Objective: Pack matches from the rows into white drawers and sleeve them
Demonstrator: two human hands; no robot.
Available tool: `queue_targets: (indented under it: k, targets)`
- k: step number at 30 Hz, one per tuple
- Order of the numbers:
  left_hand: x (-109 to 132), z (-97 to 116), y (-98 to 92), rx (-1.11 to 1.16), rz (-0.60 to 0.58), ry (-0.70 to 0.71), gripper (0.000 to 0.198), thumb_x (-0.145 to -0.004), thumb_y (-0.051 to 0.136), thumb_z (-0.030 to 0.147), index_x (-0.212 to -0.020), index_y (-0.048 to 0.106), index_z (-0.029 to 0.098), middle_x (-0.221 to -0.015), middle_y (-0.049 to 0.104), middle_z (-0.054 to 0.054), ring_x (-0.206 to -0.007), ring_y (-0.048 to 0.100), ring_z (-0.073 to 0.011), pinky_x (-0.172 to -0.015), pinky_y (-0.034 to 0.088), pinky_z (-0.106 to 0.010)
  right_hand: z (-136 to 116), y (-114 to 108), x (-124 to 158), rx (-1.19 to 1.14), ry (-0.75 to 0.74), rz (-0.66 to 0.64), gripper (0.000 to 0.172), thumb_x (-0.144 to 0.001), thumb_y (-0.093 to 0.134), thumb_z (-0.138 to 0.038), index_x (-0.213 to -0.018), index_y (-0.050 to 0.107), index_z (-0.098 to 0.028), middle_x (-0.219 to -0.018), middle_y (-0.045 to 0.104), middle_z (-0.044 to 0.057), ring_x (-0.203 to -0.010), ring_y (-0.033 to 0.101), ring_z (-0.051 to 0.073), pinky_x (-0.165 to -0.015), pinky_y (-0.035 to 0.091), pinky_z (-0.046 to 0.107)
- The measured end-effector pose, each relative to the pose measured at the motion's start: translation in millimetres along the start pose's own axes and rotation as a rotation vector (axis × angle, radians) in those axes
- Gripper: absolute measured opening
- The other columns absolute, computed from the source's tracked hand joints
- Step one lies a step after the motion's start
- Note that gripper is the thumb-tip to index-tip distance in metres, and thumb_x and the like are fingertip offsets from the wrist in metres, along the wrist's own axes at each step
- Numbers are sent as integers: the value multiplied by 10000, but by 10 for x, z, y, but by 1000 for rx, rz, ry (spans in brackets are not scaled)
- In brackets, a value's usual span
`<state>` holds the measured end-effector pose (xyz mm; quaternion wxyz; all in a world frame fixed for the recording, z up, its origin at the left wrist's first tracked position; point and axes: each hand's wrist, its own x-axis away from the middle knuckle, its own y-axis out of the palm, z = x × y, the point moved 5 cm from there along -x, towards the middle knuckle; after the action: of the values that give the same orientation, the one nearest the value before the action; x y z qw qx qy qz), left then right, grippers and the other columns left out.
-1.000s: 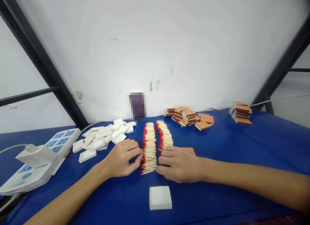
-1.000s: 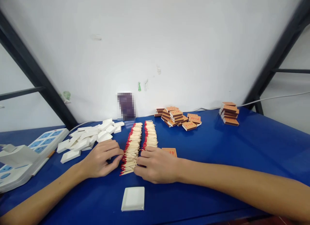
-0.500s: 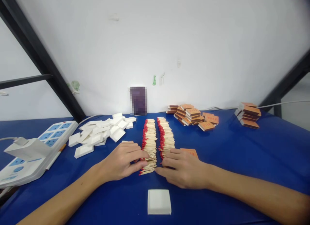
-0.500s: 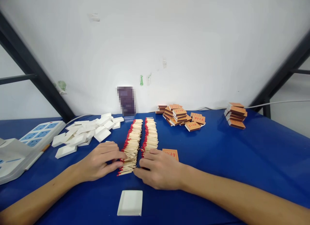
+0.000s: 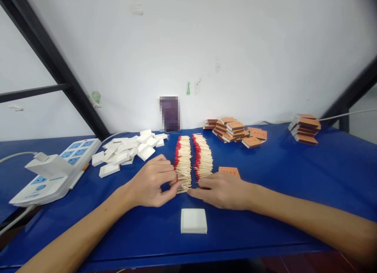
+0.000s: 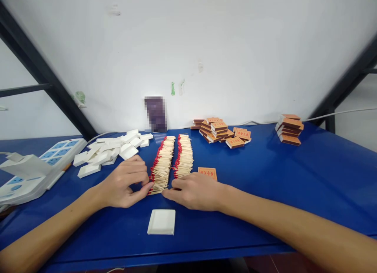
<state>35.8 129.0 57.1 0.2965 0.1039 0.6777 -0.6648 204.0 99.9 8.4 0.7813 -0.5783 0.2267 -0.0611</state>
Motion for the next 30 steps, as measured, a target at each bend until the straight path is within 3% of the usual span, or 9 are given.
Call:
queue_targets:
  k: [3,6,11,14,21,30]
  targets:
    - [7,-37,10,5,-14,-40,364,-919,572,195,-573,460,188,-537,484,43,-533,457,-116,-661,386,-329,22,16,-15,-16,36,-86,294,-1020,457,-157,-1239,639,-229,-779,589,1,-607,477,120,-521,266,270]
    - [33,-98,10,-7,-35,-68,329,-919,574,199,-597,507,186,-565,531,31,-542,486,-117,-619,388,-304,35,9,-22,-13,65,-129,315,-1011,465,-162,-1274,625,-233,-810,604,8,-598,476,115,-508,257,268]
    - [73,-144,-23,-42,21,-97,131,-911,574,212,-812,651,173,-594,579,24,-533,522,-126,-552,399,-275,38,9,-5,-28,72,-95,331,-1000,448,-144,-1280,619,-184,-790,600,11,-594,494,116,-502,297,261]
    - [82,-140,-41,-58,30,-95,111,-917,577,221,-900,673,168,-567,571,39,-500,515,-119,-542,402,-273,46,5,12,-51,75,-47,340,-1004,422,-148,-1284,614,-163,-783,598,15,-598,510,125,-515,334,262]
    - [94,-113,-61,-78,-44,-42,131,-906,583,225,-828,679,183,-612,615,9,-530,529,-135,-507,387,-279,68,14,23,-86,119,-44,329,-1019,401,-169,-1274,609,-155,-816,642,36,-643,573,131,-539,367,249]
    - [95,-50,111,-68,-165,-43,151,-905,578,222,-835,706,185,-643,646,-8,-567,585,-154,-557,430,-296,66,20,8,-80,129,-99,295,-996,469,-176,-1246,624,-149,-839,671,39,-644,600,145,-532,358,266]
